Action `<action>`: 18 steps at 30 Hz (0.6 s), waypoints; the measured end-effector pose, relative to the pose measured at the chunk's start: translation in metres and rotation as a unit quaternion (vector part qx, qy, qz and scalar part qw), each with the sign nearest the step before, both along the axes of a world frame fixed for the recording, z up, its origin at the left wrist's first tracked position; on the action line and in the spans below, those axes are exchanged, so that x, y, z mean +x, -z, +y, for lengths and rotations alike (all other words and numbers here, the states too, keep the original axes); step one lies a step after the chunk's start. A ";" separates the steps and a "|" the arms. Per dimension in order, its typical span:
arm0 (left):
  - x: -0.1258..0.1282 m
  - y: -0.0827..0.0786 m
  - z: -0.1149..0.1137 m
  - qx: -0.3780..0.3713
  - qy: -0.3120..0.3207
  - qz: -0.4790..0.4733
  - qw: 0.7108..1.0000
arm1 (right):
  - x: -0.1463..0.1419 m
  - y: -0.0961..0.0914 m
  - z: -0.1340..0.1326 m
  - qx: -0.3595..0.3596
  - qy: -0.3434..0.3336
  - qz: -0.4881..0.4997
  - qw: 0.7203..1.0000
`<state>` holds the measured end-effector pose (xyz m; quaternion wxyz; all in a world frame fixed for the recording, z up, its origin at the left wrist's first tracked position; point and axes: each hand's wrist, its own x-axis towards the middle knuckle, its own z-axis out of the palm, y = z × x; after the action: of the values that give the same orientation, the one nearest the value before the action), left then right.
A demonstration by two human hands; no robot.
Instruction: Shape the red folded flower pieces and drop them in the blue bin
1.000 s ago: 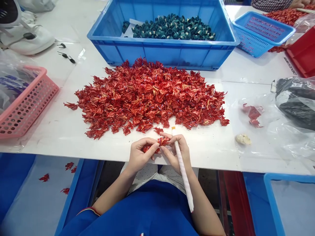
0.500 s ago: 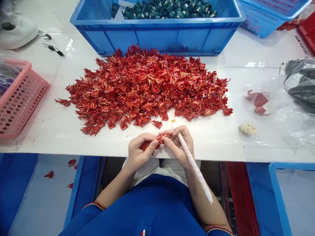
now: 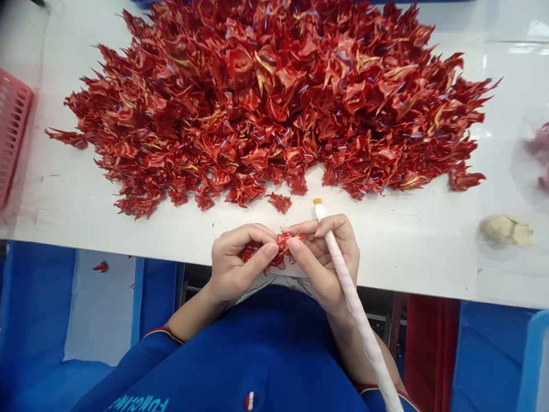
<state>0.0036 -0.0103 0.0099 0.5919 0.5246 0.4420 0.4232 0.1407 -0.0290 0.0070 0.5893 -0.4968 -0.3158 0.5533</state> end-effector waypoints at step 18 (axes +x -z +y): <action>-0.003 0.001 0.002 0.040 -0.010 0.039 0.998 | -0.001 -0.001 -0.002 -0.032 -0.004 0.000 0.999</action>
<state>0.0007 -0.0088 0.0094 0.5486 0.5593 0.4524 0.4260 0.1393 -0.0306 0.0084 0.5707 -0.5145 -0.3001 0.5653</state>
